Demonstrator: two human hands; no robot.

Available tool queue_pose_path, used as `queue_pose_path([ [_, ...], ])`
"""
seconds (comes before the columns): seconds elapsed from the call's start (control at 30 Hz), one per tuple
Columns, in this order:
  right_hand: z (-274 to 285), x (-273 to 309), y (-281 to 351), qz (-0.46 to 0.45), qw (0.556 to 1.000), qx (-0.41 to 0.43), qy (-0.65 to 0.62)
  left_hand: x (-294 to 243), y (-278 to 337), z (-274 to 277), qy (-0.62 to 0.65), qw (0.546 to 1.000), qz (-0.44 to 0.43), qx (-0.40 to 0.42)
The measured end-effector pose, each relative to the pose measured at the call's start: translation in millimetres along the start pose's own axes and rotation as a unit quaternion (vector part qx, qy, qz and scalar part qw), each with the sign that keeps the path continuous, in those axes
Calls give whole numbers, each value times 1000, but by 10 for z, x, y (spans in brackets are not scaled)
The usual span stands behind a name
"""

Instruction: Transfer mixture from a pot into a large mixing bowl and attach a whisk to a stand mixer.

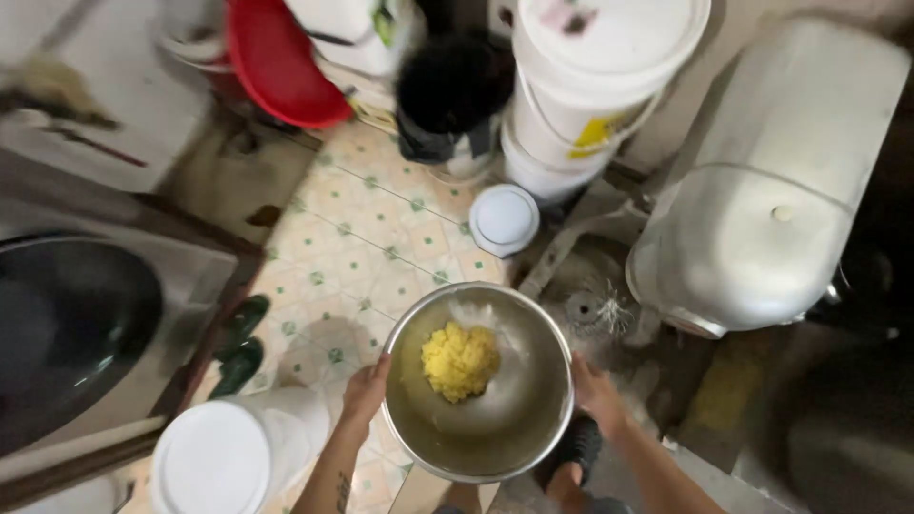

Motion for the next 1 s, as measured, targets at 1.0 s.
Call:
queue_pose_path([
  [1.0,-1707,-1378,-2106,-151,984,-52,-78,699,-3825,-1144,-226,970,-95,4],
])
Point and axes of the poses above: each hand's wrist, its own y-axis away from the middle knuckle, its own z-axis out of the back of the hand, x = y × z, the point moved 10 cm from there along -y, towards the middle knuckle, and after that the axes turned 14 degrees about y, right-handed, at the moved point
